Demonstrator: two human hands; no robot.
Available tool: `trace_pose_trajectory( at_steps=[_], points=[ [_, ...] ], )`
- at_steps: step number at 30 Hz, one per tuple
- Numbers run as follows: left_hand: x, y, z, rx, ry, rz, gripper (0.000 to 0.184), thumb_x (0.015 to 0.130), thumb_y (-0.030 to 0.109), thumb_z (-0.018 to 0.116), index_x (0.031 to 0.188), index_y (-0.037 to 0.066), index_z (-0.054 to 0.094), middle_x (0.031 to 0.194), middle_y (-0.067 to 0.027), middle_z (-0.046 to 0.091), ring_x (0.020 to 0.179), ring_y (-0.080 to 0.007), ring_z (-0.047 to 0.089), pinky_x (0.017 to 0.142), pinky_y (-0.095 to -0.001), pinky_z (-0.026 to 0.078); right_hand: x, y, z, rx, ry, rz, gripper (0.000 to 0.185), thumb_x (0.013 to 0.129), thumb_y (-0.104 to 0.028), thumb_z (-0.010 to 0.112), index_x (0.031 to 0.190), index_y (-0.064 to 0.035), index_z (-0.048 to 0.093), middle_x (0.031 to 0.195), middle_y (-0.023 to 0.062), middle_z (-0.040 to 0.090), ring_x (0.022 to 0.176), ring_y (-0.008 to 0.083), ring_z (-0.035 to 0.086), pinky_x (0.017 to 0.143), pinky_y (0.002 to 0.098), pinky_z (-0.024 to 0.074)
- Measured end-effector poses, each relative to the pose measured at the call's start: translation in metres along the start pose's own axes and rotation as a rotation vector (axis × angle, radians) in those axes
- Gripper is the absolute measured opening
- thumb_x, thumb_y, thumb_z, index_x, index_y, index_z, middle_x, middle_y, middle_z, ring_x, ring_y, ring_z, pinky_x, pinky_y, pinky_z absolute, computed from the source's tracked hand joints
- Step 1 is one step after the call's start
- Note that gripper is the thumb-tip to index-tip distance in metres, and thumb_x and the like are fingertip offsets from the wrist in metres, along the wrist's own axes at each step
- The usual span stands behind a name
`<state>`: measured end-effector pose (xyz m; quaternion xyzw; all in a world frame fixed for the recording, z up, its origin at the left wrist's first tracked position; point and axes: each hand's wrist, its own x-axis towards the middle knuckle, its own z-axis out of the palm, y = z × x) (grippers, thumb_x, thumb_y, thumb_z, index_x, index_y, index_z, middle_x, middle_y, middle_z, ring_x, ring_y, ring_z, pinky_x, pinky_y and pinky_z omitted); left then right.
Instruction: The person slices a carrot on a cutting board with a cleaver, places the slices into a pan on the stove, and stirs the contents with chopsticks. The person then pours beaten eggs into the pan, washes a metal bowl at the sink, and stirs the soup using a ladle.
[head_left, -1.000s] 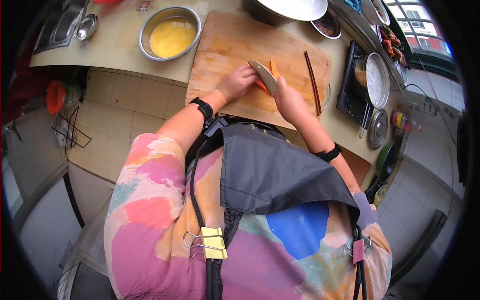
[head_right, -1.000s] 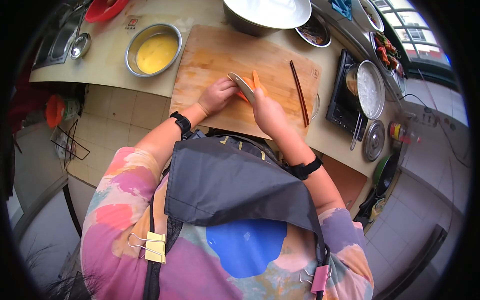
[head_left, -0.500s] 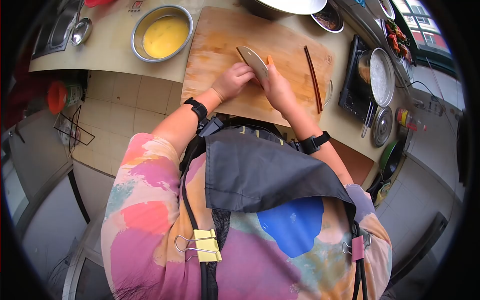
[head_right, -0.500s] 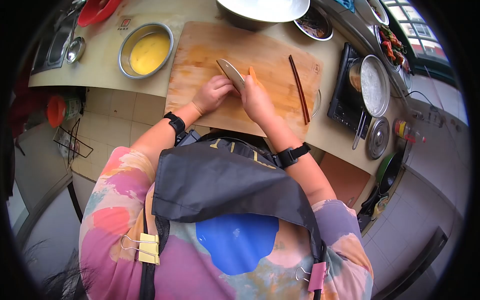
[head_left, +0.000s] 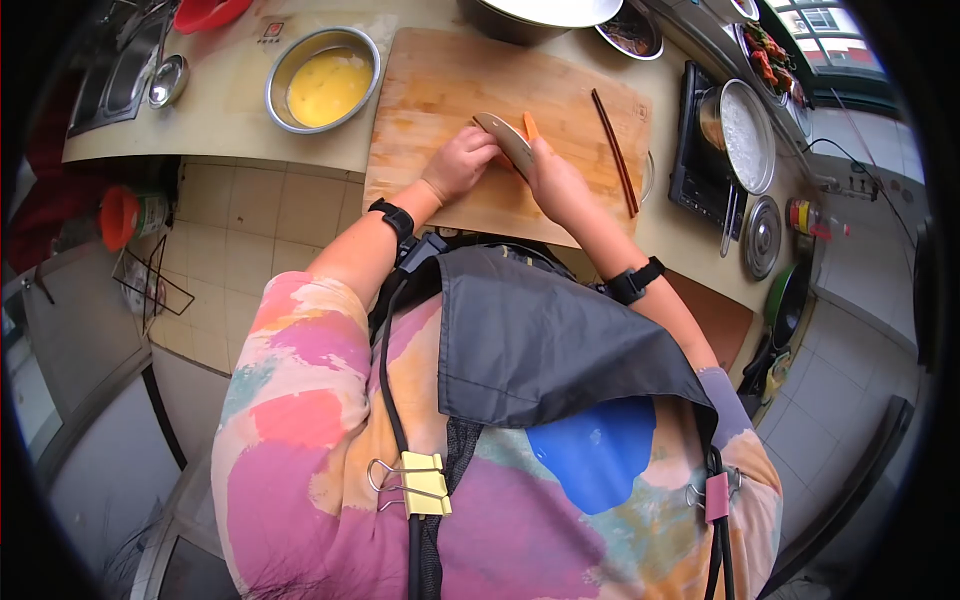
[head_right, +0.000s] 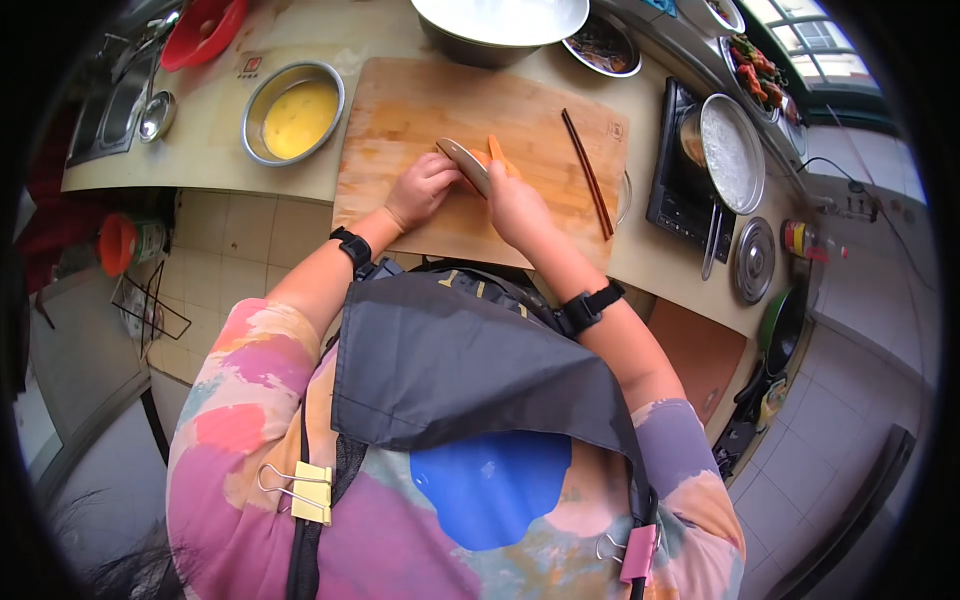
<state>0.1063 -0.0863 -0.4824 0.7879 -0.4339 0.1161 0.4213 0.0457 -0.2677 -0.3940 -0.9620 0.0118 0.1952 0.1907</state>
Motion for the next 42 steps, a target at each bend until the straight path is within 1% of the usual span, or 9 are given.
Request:
trace_pose_trajectory(
  at_steps=[2,9,11,18,21,23,27,29,42],
  points=[
    [0.001,0.0,-0.003,0.022,0.001,0.002,0.022,0.071,0.002,0.061,0.092,0.009,0.063,0.097,-0.0067,0.06,0.096,-0.0288,0.055,0.083,-0.0356,0.047,0.012,0.0,0.009,0.085,0.187,-0.129,0.027,0.085,-0.012,0.052,0.107,-0.0014,0.039,0.081,0.0269,0.06,0.078,0.0436,0.059,0.068,0.0505,0.0454],
    [-0.002,0.001,-0.005,0.087,0.037,-0.023,0.019,0.073,0.006,0.059,0.091,0.012,0.064,0.099,-0.0023,0.062,0.098,-0.0239,0.056,0.081,-0.0319,0.049,-0.011,0.009,0.006,0.091,0.091,-0.012,0.031,0.086,-0.013,0.052,0.111,-0.0026,0.038,0.086,0.0257,0.06,0.08,0.0455,0.057,0.07,0.0506,0.0436],
    [-0.006,0.002,-0.003,0.082,0.052,-0.046,0.019,0.073,0.006,0.059,0.091,0.012,0.064,0.099,-0.0021,0.062,0.098,-0.0233,0.057,0.081,-0.0314,0.05,-0.018,0.004,0.001,-0.002,0.103,-0.058,0.02,0.086,-0.01,0.048,0.103,-0.0045,0.04,0.085,0.0236,0.06,0.079,0.0423,0.058,0.067,0.0493,0.0456],
    [-0.009,0.001,-0.005,0.109,0.047,-0.036,0.018,0.073,0.005,0.06,0.09,0.009,0.063,0.096,-0.0056,0.061,0.095,-0.0256,0.057,0.081,-0.0333,0.049,-0.023,0.002,0.002,-0.256,0.108,-0.118,0.021,0.085,-0.008,0.043,0.107,-0.0064,0.043,0.086,0.0198,0.057,0.075,0.0382,0.06,0.065,0.0466,0.0477],
    [-0.008,0.001,-0.006,0.041,0.034,-0.04,0.019,0.072,0.003,0.061,0.091,0.007,0.063,0.094,-0.0077,0.061,0.094,-0.0277,0.057,0.082,-0.035,0.048,-0.01,0.015,0.01,-0.139,0.155,-0.142,0.026,0.086,-0.009,0.046,0.111,-0.0062,0.042,0.084,0.0222,0.059,0.075,0.0403,0.059,0.065,0.0484,0.0468],
    [-0.011,0.0,-0.007,0.019,0.033,-0.044,0.019,0.072,0.002,0.061,0.091,0.007,0.063,0.094,-0.0078,0.061,0.093,-0.0279,0.057,0.081,-0.0351,0.048,-0.001,0.025,0.018,0.163,0.217,-0.046,0.029,0.086,-0.01,0.05,0.113,-0.0063,0.041,0.083,0.0241,0.06,0.075,0.0424,0.058,0.065,0.05,0.0453],
    [-0.014,0.003,-0.011,0.054,0.017,-0.067,0.02,0.071,0.001,0.061,0.091,0.006,0.062,0.094,-0.0085,0.06,0.092,-0.028,0.057,0.081,-0.0354,0.048,-0.006,0.023,0.014,0.219,0.202,-0.058,0.032,0.086,-0.012,0.052,0.114,-0.0065,0.04,0.082,0.0251,0.061,0.077,0.0436,0.057,0.066,0.0507,0.0441],
    [-0.014,0.005,-0.01,0.027,0.018,-0.114,0.02,0.071,0.001,0.062,0.091,0.006,0.062,0.093,-0.0087,0.06,0.092,-0.028,0.057,0.081,-0.0356,0.048,-0.017,0.009,-0.005,0.03,0.122,-0.017,0.03,0.086,-0.013,0.051,0.113,-0.007,0.041,0.082,0.0234,0.061,0.078,0.0425,0.058,0.067,0.0497,0.0446],
    [-0.007,0.007,-0.01,0.112,0.007,-0.083,0.017,0.075,0.008,0.058,0.091,0.008,0.064,0.099,-0.0054,0.061,0.097,-0.025,0.056,0.083,-0.0325,0.048,-0.008,-0.001,-0.023,-0.146,0.112,-0.227,0.013,0.088,-0.012,0.049,0.099,-0.006,0.046,0.087,0.0186,0.06,0.08,0.0382,0.058,0.066,0.0464,0.0458]
  ],
)
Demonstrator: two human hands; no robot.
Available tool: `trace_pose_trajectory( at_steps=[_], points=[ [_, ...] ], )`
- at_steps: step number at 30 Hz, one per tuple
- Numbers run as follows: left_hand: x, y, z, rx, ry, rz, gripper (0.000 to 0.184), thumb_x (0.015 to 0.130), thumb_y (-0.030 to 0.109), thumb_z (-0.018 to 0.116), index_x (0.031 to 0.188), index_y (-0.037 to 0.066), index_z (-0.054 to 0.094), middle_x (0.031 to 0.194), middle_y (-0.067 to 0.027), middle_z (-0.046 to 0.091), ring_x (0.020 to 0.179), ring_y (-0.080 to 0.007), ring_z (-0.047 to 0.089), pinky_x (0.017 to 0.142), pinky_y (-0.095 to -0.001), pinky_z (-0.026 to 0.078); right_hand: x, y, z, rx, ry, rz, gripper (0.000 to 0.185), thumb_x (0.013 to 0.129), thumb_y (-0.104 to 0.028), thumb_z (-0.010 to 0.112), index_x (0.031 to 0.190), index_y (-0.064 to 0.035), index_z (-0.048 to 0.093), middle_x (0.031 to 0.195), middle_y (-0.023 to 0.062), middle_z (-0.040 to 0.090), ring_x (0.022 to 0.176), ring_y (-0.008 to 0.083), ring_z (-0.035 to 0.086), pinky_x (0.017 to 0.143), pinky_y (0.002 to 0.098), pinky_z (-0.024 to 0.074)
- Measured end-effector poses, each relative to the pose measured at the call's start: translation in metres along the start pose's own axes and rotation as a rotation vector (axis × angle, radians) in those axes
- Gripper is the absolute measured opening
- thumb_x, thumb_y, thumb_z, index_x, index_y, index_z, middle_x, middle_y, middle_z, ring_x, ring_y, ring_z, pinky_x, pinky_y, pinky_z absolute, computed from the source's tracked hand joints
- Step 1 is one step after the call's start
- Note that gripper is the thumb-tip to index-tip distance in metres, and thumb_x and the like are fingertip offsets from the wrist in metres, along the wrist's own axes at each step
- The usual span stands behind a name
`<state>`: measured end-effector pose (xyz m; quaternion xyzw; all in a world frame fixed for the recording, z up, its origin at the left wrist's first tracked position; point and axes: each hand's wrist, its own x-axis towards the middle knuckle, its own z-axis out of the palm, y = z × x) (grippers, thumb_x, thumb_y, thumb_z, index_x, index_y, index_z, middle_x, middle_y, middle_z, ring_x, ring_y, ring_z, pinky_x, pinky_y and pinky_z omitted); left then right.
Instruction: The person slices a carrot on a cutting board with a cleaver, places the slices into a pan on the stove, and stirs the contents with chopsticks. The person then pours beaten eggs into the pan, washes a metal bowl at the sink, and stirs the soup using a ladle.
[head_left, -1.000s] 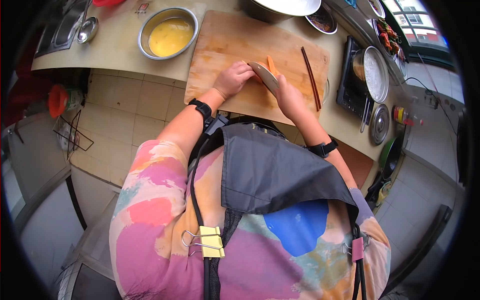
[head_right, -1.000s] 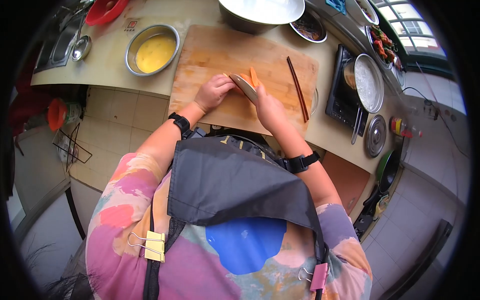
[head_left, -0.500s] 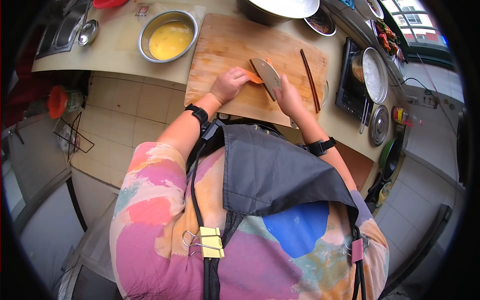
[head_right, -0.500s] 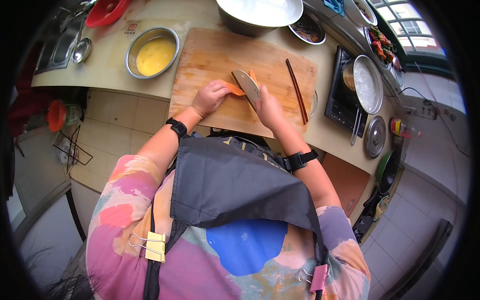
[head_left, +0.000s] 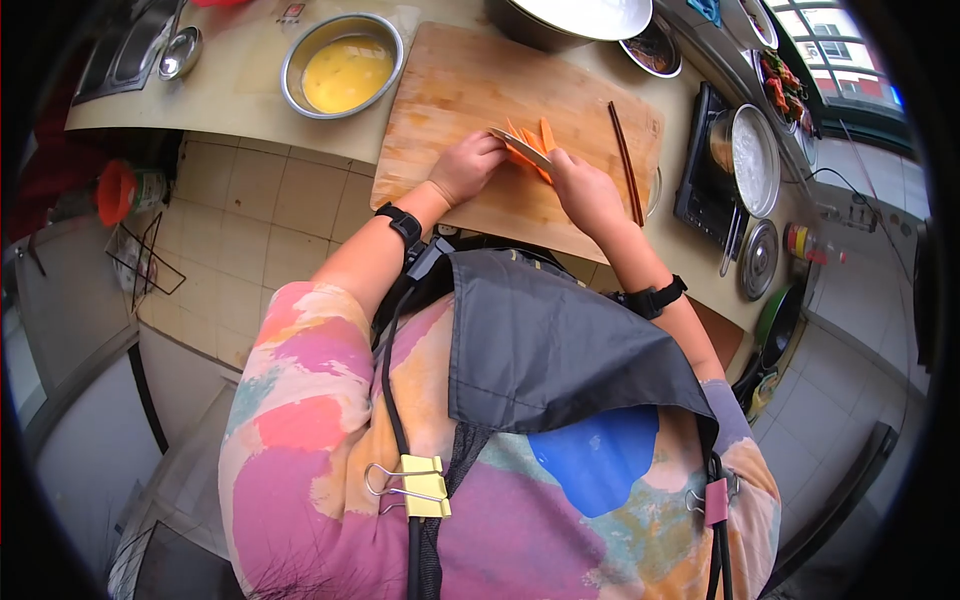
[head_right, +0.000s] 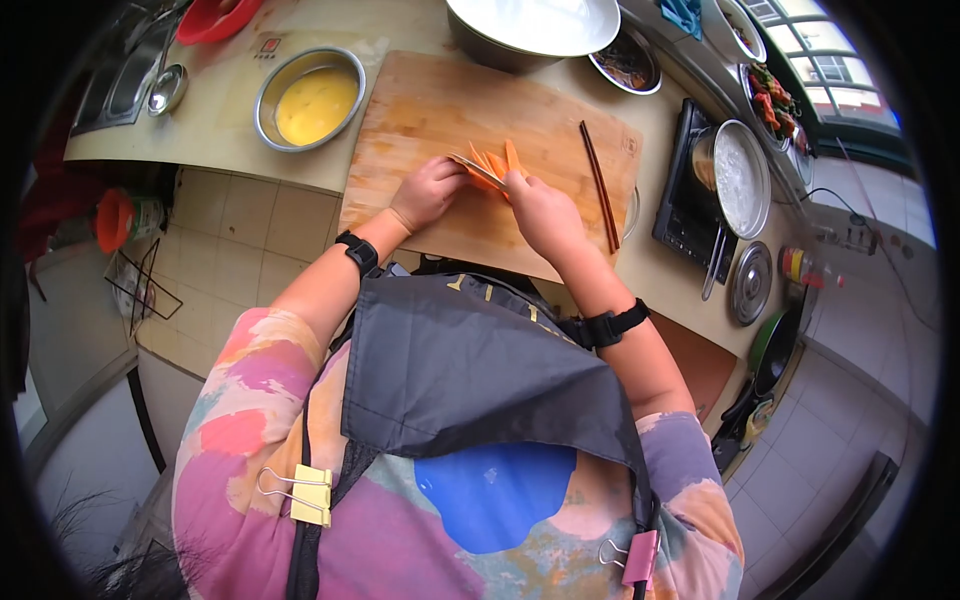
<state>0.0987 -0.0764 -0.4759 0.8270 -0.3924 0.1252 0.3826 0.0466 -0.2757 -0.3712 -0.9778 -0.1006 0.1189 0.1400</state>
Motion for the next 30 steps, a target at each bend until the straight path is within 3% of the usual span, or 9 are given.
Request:
trace_pose_trajectory(
  at_steps=[5,11,15,21,23,30],
  points=[
    [-0.003,-0.006,0.003,-0.003,0.027,0.016,0.016,0.076,0.008,0.056,0.089,0.008,0.064,0.099,-0.0062,0.061,0.099,-0.0251,0.056,0.083,-0.0328,0.048,0.01,-0.008,-0.008,-0.021,-0.107,-0.009,0.011,0.088,-0.013,0.048,0.091,-0.0028,0.043,0.086,0.0213,0.059,0.078,0.0405,0.058,0.066,0.0477,0.0451],
    [-0.005,-0.01,0.005,-0.066,-0.004,-0.024,0.023,0.071,0.004,0.061,0.094,0.008,0.065,0.101,-0.0079,0.061,0.1,-0.0279,0.056,0.085,-0.0352,0.048,0.018,-0.009,-0.008,-0.061,-0.201,0.023,0.014,0.089,-0.014,0.047,0.095,-0.0026,0.042,0.084,0.0231,0.058,0.077,0.0424,0.057,0.066,0.0489,0.0448],
    [-0.001,-0.008,0.003,-0.076,0.03,-0.031,0.018,0.074,0.006,0.056,0.09,0.008,0.064,0.098,-0.0069,0.062,0.097,-0.0258,0.056,0.083,-0.0333,0.048,0.022,-0.01,-0.007,0.006,-0.208,0.032,0.016,0.089,-0.015,0.049,0.096,-0.0026,0.041,0.084,0.0232,0.059,0.077,0.043,0.057,0.066,0.0498,0.0449],
    [0.001,-0.012,0.002,-0.157,0.004,-0.035,0.021,0.072,0.002,0.06,0.093,0.006,0.064,0.097,-0.0089,0.061,0.095,-0.0286,0.057,0.083,-0.0365,0.048,0.041,0.004,0.038,0.118,0.041,-0.033,0.019,0.088,-0.015,0.05,0.1,-0.0029,0.042,0.082,0.0244,0.059,0.076,0.0445,0.057,0.064,0.0495,0.0451],
    [-0.001,-0.01,0.006,-0.159,0.001,-0.034,0.022,0.072,0.001,0.06,0.093,0.006,0.064,0.096,-0.0089,0.061,0.094,-0.0287,0.057,0.083,-0.0366,0.047,0.034,0.018,0.041,0.335,0.133,0.105,0.022,0.088,-0.015,0.052,0.103,-0.0035,0.042,0.082,0.0247,0.06,0.076,0.0448,0.056,0.065,0.049,0.0447],
    [-0.001,-0.005,0.002,-0.085,0.035,-0.014,0.017,0.074,0.005,0.058,0.09,0.007,0.064,0.096,-0.0071,0.061,0.092,-0.0272,0.057,0.08,-0.0343,0.049,0.014,0.003,0.013,0.177,0.029,0.045,0.023,0.088,-0.017,0.053,0.102,-0.0032,0.042,0.08,0.024,0.06,0.075,0.0437,0.057,0.065,0.0495,0.0437]
  ],
)
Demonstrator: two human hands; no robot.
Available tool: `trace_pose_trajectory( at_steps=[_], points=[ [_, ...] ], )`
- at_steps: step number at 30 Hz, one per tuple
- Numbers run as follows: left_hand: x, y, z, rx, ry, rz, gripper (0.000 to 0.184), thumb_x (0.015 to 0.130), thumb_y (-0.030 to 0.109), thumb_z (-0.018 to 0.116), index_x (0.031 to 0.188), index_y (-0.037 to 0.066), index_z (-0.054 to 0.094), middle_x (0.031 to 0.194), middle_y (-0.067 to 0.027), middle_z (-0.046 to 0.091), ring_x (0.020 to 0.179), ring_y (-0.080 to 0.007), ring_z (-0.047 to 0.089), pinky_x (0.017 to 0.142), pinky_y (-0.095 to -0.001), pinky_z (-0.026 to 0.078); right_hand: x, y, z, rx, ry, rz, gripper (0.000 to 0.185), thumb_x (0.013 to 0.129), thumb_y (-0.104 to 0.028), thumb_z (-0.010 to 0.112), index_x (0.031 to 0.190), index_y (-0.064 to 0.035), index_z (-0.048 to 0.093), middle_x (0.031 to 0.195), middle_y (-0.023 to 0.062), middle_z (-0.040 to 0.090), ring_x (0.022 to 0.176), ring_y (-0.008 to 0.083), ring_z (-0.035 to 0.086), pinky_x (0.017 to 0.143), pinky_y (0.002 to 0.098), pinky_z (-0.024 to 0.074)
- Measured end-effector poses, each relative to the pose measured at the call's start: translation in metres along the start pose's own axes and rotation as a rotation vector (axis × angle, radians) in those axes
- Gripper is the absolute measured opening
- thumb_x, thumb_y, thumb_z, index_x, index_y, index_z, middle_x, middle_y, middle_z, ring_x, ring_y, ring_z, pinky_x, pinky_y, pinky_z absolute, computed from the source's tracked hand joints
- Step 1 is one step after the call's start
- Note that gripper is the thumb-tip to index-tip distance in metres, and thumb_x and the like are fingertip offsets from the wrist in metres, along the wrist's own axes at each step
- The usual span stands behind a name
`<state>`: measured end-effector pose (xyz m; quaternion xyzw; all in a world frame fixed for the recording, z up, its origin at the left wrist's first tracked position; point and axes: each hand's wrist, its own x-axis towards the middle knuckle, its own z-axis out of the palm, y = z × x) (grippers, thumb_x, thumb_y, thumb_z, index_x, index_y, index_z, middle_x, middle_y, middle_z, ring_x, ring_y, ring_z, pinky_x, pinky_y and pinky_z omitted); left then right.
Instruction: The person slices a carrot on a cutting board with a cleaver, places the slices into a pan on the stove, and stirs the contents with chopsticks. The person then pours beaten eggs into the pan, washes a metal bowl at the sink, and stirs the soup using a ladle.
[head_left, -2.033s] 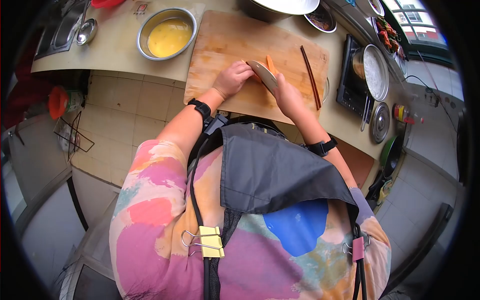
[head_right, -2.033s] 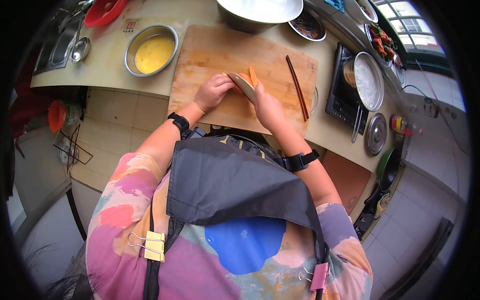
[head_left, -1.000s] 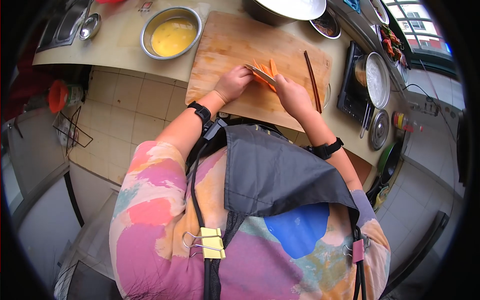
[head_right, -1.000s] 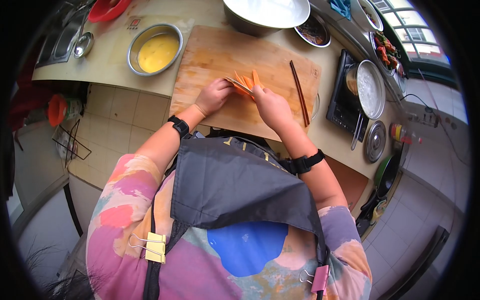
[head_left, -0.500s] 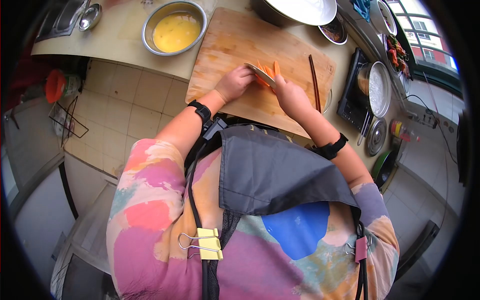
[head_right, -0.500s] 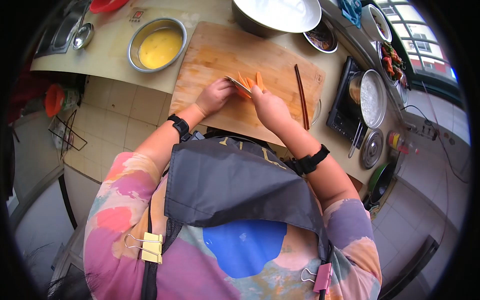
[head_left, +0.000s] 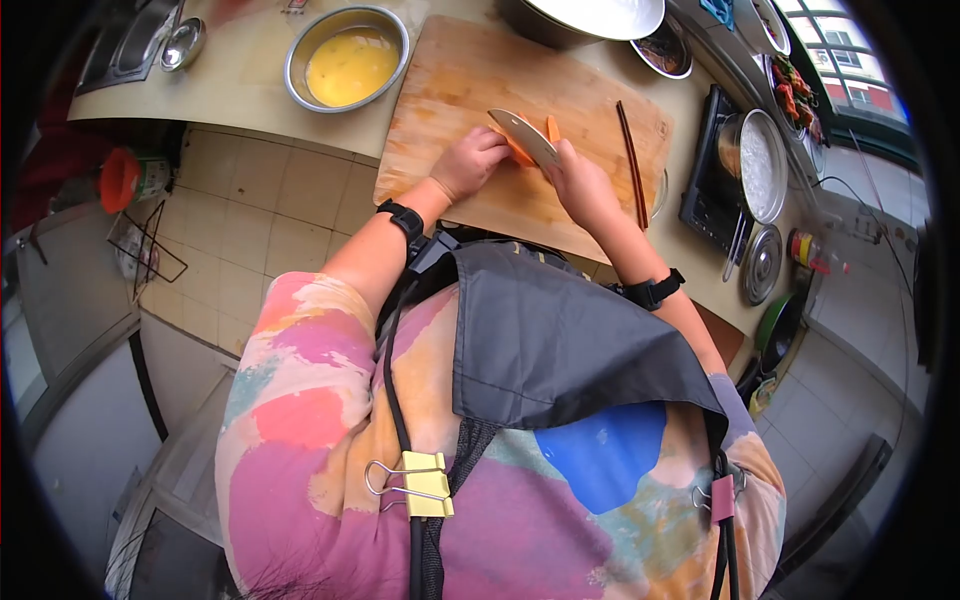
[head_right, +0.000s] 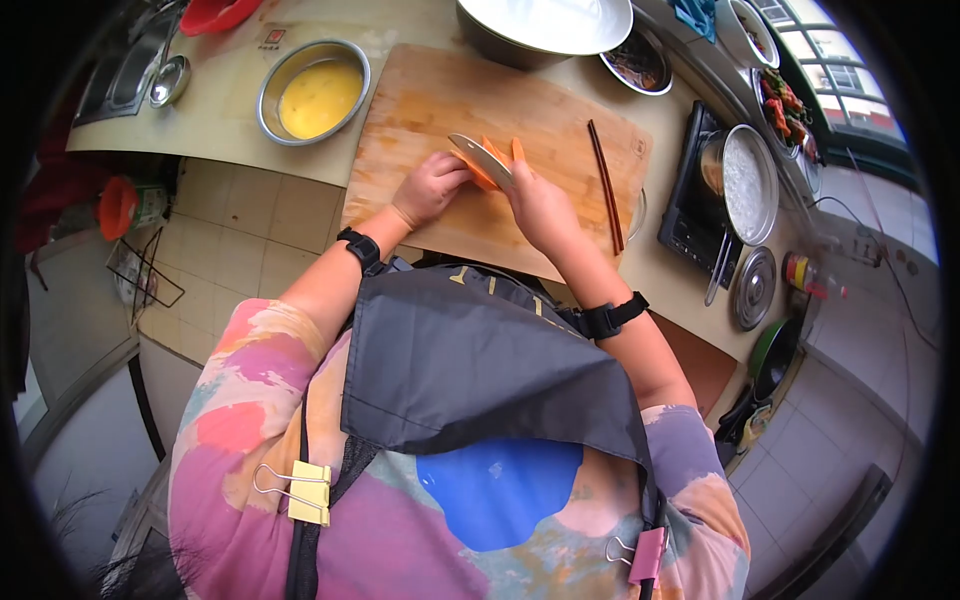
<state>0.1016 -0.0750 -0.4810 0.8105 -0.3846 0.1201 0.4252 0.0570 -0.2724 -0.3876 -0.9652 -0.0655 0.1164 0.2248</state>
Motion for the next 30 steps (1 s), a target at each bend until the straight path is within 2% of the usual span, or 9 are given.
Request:
trace_pose_trajectory(
  at_steps=[5,7,12,18,20,24,26,30],
  points=[
    [-0.002,-0.003,0.001,0.016,0.012,-0.001,0.017,0.074,0.006,0.058,0.09,0.007,0.064,0.096,-0.007,0.062,0.092,-0.0269,0.058,0.08,-0.0342,0.049,-0.002,-0.013,-0.015,-0.142,-0.146,-0.002,0.017,0.088,-0.015,0.051,0.097,-0.0034,0.041,0.081,0.0228,0.059,0.075,0.0423,0.057,0.065,0.0504,0.0438],
    [-0.003,-0.003,0.001,-0.011,0.002,-0.004,0.022,0.073,0.005,0.061,0.094,0.007,0.064,0.099,-0.0085,0.061,0.094,-0.0279,0.057,0.082,-0.0351,0.048,0.0,-0.014,-0.013,-0.156,-0.163,-0.004,0.018,0.088,-0.015,0.051,0.097,-0.0033,0.041,0.082,0.0227,0.059,0.075,0.0421,0.057,0.065,0.0503,0.044],
    [-0.005,-0.006,0.002,0.0,-0.017,-0.017,0.02,0.074,0.005,0.06,0.093,0.007,0.064,0.098,-0.0087,0.062,0.092,-0.0277,0.058,0.081,-0.0352,0.049,0.004,-0.018,-0.01,-0.166,-0.202,0.007,0.018,0.088,-0.014,0.051,0.097,-0.0031,0.041,0.082,0.0231,0.059,0.075,0.0423,0.057,0.065,0.0505,0.0443],
    [0.0,-0.004,0.001,-0.039,0.0,-0.024,0.02,0.074,0.005,0.061,0.093,0.006,0.064,0.097,-0.0088,0.062,0.091,-0.0277,0.058,0.08,-0.035,0.049,0.02,-0.004,0.021,-0.113,-0.038,-0.065,0.021,0.088,-0.015,0.051,0.102,-0.0029,0.041,0.081,0.0246,0.06,0.075,0.0435,0.057,0.064,0.05,0.0449],
    [-0.002,-0.003,0.002,-0.048,-0.017,-0.014,0.02,0.073,0.004,0.061,0.093,0.006,0.064,0.096,-0.0086,0.062,0.091,-0.0278,0.058,0.08,-0.035,0.049,0.019,0.004,0.017,0.089,0.002,0.017,0.027,0.086,-0.014,0.051,0.107,-0.0005,0.04,0.084,0.0275,0.06,0.077,0.045,0.058,0.066,0.0509,0.0459],
    [-0.004,-0.005,0.003,-0.038,-0.009,-0.007,0.022,0.073,0.001,0.06,0.093,0.006,0.064,0.096,-0.0089,0.062,0.091,-0.0285,0.058,0.08,-0.0356,0.048,0.026,0.017,0.023,0.282,-0.006,0.13,0.034,0.085,-0.014,0.053,0.111,0.0008,0.037,0.083,0.0288,0.06,0.078,0.0455,0.058,0.067,0.0515,0.0451],
    [-0.004,-0.004,0.002,-0.044,-0.028,-0.027,0.021,0.073,0.002,0.06,0.093,0.006,0.064,0.097,-0.0089,0.062,0.092,-0.0279,0.058,0.081,-0.0352,0.048,0.029,0.006,0.023,0.035,0.03,0.042,0.033,0.085,-0.014,0.053,0.11,0.0012,0.038,0.08,0.0275,0.06,0.077,0.0444,0.058,0.067,0.0511,0.0452],
    [-0.006,-0.007,0.005,-0.011,-0.032,-0.036,0.021,0.073,0.003,0.06,0.093,0.006,0.064,0.098,-0.0086,0.062,0.094,-0.0273,0.058,0.081,-0.035,0.048,0.03,-0.007,0.014,-0.043,-0.029,0.039,0.032,0.085,-0.013,0.052,0.11,0.0009,0.037,0.081,0.0271,0.06,0.077,0.0441,0.058,0.067,0.0511,0.0451]
  ],
)
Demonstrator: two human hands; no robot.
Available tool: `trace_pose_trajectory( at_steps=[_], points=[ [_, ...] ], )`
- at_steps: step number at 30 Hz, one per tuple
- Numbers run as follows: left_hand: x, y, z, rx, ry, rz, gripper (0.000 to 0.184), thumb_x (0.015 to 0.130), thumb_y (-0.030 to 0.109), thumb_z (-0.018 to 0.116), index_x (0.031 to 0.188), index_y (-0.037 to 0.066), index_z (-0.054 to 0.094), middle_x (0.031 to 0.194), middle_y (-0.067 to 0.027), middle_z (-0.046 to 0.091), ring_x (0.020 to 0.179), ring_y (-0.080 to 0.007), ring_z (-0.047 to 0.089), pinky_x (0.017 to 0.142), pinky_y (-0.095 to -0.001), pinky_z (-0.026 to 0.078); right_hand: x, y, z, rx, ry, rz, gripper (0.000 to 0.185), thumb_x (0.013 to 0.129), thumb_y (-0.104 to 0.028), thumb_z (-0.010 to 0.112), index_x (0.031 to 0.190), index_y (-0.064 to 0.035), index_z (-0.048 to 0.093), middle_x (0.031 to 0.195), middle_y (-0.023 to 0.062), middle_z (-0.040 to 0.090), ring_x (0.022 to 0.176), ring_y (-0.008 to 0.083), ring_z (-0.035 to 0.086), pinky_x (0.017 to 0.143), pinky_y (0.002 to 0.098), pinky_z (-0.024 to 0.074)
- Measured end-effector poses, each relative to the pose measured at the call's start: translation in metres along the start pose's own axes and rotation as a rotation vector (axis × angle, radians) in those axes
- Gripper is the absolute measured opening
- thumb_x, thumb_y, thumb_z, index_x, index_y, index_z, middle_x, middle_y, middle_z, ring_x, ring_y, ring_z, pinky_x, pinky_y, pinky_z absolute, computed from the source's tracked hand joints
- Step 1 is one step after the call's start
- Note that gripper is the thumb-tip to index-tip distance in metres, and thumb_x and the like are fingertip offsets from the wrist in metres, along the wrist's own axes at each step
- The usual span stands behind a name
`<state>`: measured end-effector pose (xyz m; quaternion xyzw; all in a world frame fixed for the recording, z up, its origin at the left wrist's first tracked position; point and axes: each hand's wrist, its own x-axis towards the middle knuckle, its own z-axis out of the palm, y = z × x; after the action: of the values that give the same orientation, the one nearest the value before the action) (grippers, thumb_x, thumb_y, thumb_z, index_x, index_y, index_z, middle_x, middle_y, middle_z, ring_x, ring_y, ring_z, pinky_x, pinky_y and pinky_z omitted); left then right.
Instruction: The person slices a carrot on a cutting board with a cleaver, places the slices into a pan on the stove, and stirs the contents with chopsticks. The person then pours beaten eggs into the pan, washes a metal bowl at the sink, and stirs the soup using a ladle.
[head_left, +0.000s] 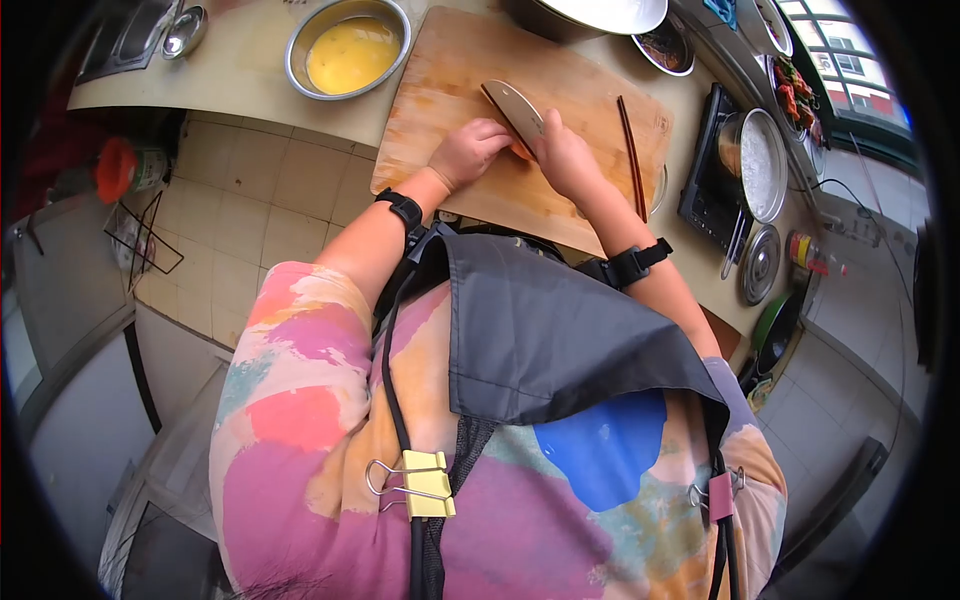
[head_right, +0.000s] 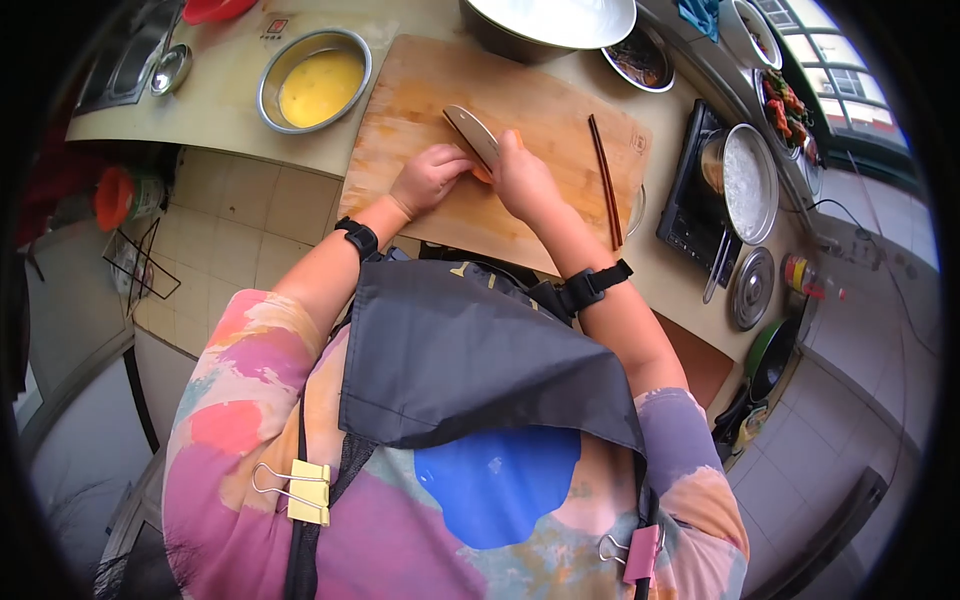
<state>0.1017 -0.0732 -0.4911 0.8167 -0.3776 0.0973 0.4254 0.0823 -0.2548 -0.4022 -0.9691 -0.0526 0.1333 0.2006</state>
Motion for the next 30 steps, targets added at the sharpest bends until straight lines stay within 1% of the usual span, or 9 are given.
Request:
trace_pose_trajectory(
  at_steps=[2,5,8,12,14,20,24,27,30],
  points=[
    [0.0,0.001,0.001,0.002,0.041,0.021,0.02,0.073,0.003,0.06,0.092,0.006,0.064,0.098,-0.0083,0.062,0.093,-0.0269,0.058,0.08,-0.0347,0.049,-0.015,0.012,0.001,0.053,0.091,-0.07,0.027,0.086,-0.013,0.051,0.108,-0.0017,0.039,0.08,0.0255,0.06,0.075,0.0436,0.058,0.066,0.0508,0.0451],
    [-0.002,0.003,-0.001,0.0,0.031,0.01,0.02,0.073,0.003,0.061,0.092,0.006,0.064,0.097,-0.0077,0.062,0.09,-0.027,0.059,0.078,-0.0347,0.049,-0.037,-0.004,-0.02,0.024,0.004,-0.017,0.03,0.087,-0.014,0.052,0.112,-0.0051,0.037,0.081,0.0263,0.06,0.077,0.0449,0.057,0.065,0.0509,0.0434],
    [-0.001,0.001,0.001,0.019,0.031,0.018,0.021,0.073,0.004,0.061,0.093,0.007,0.064,0.098,-0.0077,0.062,0.089,-0.027,0.059,0.078,-0.0346,0.05,-0.041,-0.003,-0.02,-0.04,-0.012,-0.062,0.029,0.087,-0.015,0.052,0.111,-0.0062,0.038,0.078,0.0248,0.06,0.074,0.0441,0.057,0.064,0.0506,0.0434],
    [-0.002,0.0,0.001,0.032,0.028,0.035,0.022,0.073,0.004,0.061,0.094,0.007,0.065,0.099,-0.0081,0.062,0.09,-0.027,0.059,0.078,-0.0345,0.049,-0.037,-0.008,-0.024,-0.084,-0.077,-0.029,0.028,0.087,-0.015,0.052,0.11,-0.0056,0.038,0.075,0.0244,0.059,0.072,0.044,0.057,0.062,0.0507,0.043],
    [-0.002,0.001,0.001,0.026,0.029,0.037,0.023,0.073,0.004,0.061,0.095,0.007,0.065,0.099,-0.0082,0.062,0.09,-0.027,0.058,0.079,-0.0346,0.049,-0.037,-0.013,-0.027,-0.104,-0.103,-0.006,0.024,0.086,-0.013,0.052,0.104,-0.0051,0.04,0.075,0.0233,0.06,0.071,0.0423,0.059,0.064,0.0513,0.0448],
    [-0.001,0.002,0.0,0.016,0.028,0.035,0.024,0.073,0.004,0.061,0.096,0.008,0.065,0.099,-0.0081,0.062,0.091,-0.0272,0.058,0.079,-0.0348,0.049,-0.032,-0.015,-0.028,-0.107,-0.148,0.013,0.027,0.087,-0.015,0.052,0.106,-0.003,0.037,0.073,0.025,0.059,0.07,0.0442,0.057,0.063,0.0516,0.0432],
    [0.001,0.003,-0.001,0.001,0.03,0.027,0.023,0.073,0.005,0.061,0.095,0.008,0.065,0.099,-0.0075,0.062,0.089,-0.0275,0.058,0.078,-0.035,0.049,-0.026,-0.015,-0.017,-0.131,-0.13,0.027,0.027,0.087,-0.014,0.052,0.105,-0.0021,0.037,0.074,0.0252,0.059,0.071,0.0442,0.057,0.063,0.0514,0.0438],
    [0.002,0.005,-0.002,0.008,0.028,0.009,0.018,0.073,0.005,0.056,0.089,0.008,0.064,0.097,-0.0058,0.062,0.089,-0.0262,0.058,0.078,-0.0333,0.049,-0.021,-0.017,-0.017,-0.072,-0.08,0.022,0.027,0.086,-0.014,0.053,0.105,-0.0012,0.037,0.076,0.0257,0.06,0.071,0.0445,0.057,0.063,0.0513,0.0443],
    [0.001,0.003,0.0,-0.004,0.026,-0.002,0.019,0.072,0.005,0.057,0.089,0.008,0.064,0.097,-0.0057,0.062,0.089,-0.026,0.058,0.079,-0.0336,0.049,-0.006,-0.015,-0.004,-0.022,-0.089,0.01,0.028,0.086,-0.014,0.053,0.105,-0.0008,0.037,0.076,0.0263,0.06,0.072,0.0452,0.057,0.063,0.0518,0.0442]
  ],
)
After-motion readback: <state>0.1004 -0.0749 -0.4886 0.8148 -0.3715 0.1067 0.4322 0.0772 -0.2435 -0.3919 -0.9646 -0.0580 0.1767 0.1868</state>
